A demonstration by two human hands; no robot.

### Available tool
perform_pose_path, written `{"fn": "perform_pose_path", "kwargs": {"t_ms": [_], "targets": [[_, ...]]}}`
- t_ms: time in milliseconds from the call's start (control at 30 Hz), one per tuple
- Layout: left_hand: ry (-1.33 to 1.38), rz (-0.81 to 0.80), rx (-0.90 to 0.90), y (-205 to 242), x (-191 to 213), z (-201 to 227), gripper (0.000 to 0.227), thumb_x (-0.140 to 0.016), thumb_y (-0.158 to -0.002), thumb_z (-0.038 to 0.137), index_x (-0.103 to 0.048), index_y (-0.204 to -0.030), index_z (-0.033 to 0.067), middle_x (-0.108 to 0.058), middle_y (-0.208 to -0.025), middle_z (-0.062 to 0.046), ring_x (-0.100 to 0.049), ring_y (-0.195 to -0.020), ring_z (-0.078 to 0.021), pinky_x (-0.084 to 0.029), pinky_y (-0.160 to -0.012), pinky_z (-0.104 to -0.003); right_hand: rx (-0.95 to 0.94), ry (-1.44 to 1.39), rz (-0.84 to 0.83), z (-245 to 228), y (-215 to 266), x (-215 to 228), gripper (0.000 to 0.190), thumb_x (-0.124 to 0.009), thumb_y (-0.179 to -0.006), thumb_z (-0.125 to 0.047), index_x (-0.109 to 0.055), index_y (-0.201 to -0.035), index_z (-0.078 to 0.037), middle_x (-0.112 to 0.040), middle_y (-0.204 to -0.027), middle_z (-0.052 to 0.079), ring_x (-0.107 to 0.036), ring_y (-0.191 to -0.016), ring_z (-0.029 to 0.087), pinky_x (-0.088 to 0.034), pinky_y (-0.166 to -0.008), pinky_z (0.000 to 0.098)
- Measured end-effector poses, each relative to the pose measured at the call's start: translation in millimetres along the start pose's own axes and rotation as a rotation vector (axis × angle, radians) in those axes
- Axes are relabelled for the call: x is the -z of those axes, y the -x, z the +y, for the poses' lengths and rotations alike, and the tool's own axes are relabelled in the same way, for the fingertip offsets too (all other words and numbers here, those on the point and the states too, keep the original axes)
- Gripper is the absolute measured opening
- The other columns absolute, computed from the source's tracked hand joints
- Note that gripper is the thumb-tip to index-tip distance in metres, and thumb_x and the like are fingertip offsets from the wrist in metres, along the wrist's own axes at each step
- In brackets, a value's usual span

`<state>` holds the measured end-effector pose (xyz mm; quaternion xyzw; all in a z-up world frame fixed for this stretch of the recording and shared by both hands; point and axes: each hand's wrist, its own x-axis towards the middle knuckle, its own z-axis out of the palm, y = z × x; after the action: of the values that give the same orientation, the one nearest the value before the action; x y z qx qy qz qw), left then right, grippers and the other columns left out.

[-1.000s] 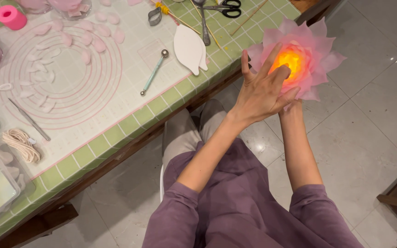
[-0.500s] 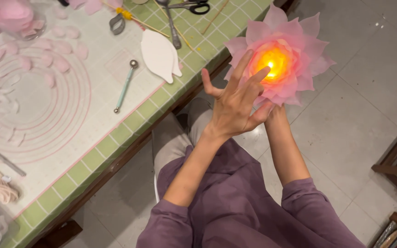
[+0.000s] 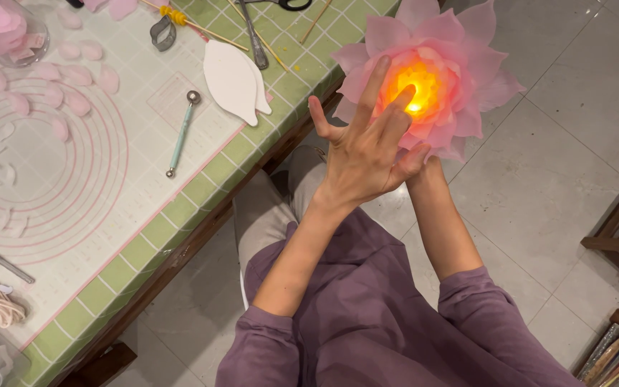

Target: Assembling a decorative lotus-shaped candle with an internal light source.

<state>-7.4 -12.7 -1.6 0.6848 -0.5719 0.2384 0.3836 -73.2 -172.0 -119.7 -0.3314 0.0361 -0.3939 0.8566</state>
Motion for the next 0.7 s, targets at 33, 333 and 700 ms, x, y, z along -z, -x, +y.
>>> {"fn": "perform_pose_path", "kwargs": {"t_ms": [33,333,700], "targets": [[0.0,0.001,-0.001,0,0,0,0.056,-0.057,-0.103,0.055,-0.069,-0.125,0.0047,-0.057,-0.151,-0.017,-0.039,-0.151,-0.022,0.023,-0.115,-0.067,0.001,0.0,-0.001,1,0,0,0.053,-0.039,-0.112,-0.043,-0.042,-0.152,-0.009,-0.052,-0.15,0.01,-0.053,-0.138,0.026,-0.051,-0.117,0.0419],[-0.01,-0.006,-0.039,-2,3,-2,0.046,-0.06,-0.107,0.052,-0.068,-0.11,0.0067,-0.064,-0.141,-0.013,-0.041,-0.151,-0.0237,0.02,-0.115,-0.069,-0.044,-0.104,-0.009,-1,0,-17,0.049,-0.041,-0.115,-0.039,-0.041,-0.154,-0.01,-0.053,-0.149,0.008,-0.054,-0.138,0.024,-0.051,-0.117,0.0399],[0.798,0.292,0.641,46,-40,-77,0.029,-0.056,-0.11,0.013,-0.06,-0.137,0.0028,-0.066,-0.134,-0.013,-0.06,-0.129,-0.0206,-0.047,-0.112,-0.036,0.137,0.266,-0.219,5,-10,-5,0.047,-0.066,-0.107,-0.026,-0.047,-0.147,-0.011,-0.055,-0.144,0.006,-0.055,-0.133,0.022,-0.05,-0.114,0.037]]}}
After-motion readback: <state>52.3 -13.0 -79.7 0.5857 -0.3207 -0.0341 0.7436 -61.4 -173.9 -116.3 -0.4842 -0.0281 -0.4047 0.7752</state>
